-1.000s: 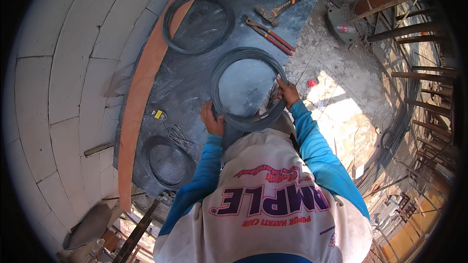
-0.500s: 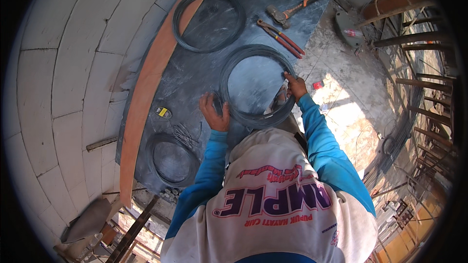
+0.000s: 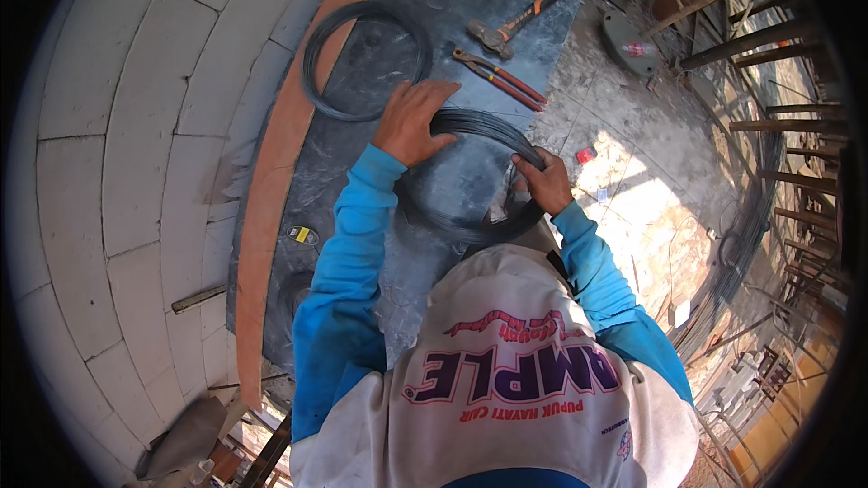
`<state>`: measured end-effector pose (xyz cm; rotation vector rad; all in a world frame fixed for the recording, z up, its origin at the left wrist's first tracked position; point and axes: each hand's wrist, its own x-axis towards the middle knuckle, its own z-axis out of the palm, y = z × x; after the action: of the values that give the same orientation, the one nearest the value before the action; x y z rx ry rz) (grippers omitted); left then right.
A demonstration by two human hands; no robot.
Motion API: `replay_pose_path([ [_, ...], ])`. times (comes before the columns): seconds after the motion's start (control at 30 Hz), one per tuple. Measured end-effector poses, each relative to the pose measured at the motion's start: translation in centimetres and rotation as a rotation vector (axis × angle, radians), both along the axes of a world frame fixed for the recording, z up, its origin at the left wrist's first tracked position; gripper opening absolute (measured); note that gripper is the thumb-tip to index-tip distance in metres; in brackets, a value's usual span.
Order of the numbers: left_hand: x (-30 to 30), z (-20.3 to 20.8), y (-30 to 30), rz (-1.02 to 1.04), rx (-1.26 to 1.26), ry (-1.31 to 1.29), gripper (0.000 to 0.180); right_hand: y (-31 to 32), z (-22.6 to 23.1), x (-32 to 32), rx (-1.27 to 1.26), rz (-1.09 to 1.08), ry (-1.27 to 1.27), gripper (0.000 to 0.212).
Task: The person measures and cuts wire from a large coil using pliers while working at a table on a construction site.
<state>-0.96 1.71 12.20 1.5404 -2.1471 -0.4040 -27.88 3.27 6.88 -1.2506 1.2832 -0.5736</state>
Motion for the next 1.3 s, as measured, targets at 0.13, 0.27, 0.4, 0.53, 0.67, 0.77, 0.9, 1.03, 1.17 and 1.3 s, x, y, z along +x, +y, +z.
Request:
replay_pose_path([
  [0.13, 2.1, 1.4, 1.4, -0.037, 0.110, -0.107, 0.066, -0.8, 2.8, 0.7, -0.153, 0.143, 0.002, 0.025],
  [0.27, 3.1, 3.1, 3.0, 0.054, -0.061, 0.102, 0.064, -2.7, 5.2, 1.6, -0.362, 0.282, 0.048, 0.023],
  [0.4, 2.9, 3.6, 3.7, 0.206, -0.064, 0.403, 0.068, -3.8, 6.5, 3.1, -0.452, 0.344, 0.145, 0.023],
  [0.53, 4.4, 4.2, 4.4, 0.126, 0.133, 0.504, 0.073, -3.8, 6.6, 3.4, -0.470, 0.379, 0.154, 0.022],
  [0.67, 4.6, 4.9, 4.6, 0.044, 0.009, 0.415, 0.074, -3.5, 7.2, 4.1, -0.507, 0.434, 0.191, 0.022],
  [0.77, 3.1, 6.6, 4.4, 0.027, -0.138, 0.046, 0.066, -3.5, 7.1, 4.5, -0.507, 0.433, 0.201, 0.021],
  [0.9, 3.0, 7.9, 4.0, 0.015, -0.109, 0.038, 0.049, -3.4, 7.6, 4.8, -0.500, 0.449, 0.195, 0.022],
  [1.03, 3.8, 9.0, 4.0, 0.113, 0.068, 0.284, 0.037, -3.4, 7.5, 4.9, -0.526, 0.426, 0.179, 0.027],
  [1.17, 7.7, 8.8, 4.3, 0.238, 0.177, 0.316, 0.025, -4.0, 6.0, 4.2, -0.534, 0.372, 0.204, 0.036],
  [1.3, 11.0, 8.5, 5.3, 0.240, 0.265, 0.346, 0.025, -4.2, 5.1, 3.6, -0.531, 0.303, 0.156, 0.043],
])
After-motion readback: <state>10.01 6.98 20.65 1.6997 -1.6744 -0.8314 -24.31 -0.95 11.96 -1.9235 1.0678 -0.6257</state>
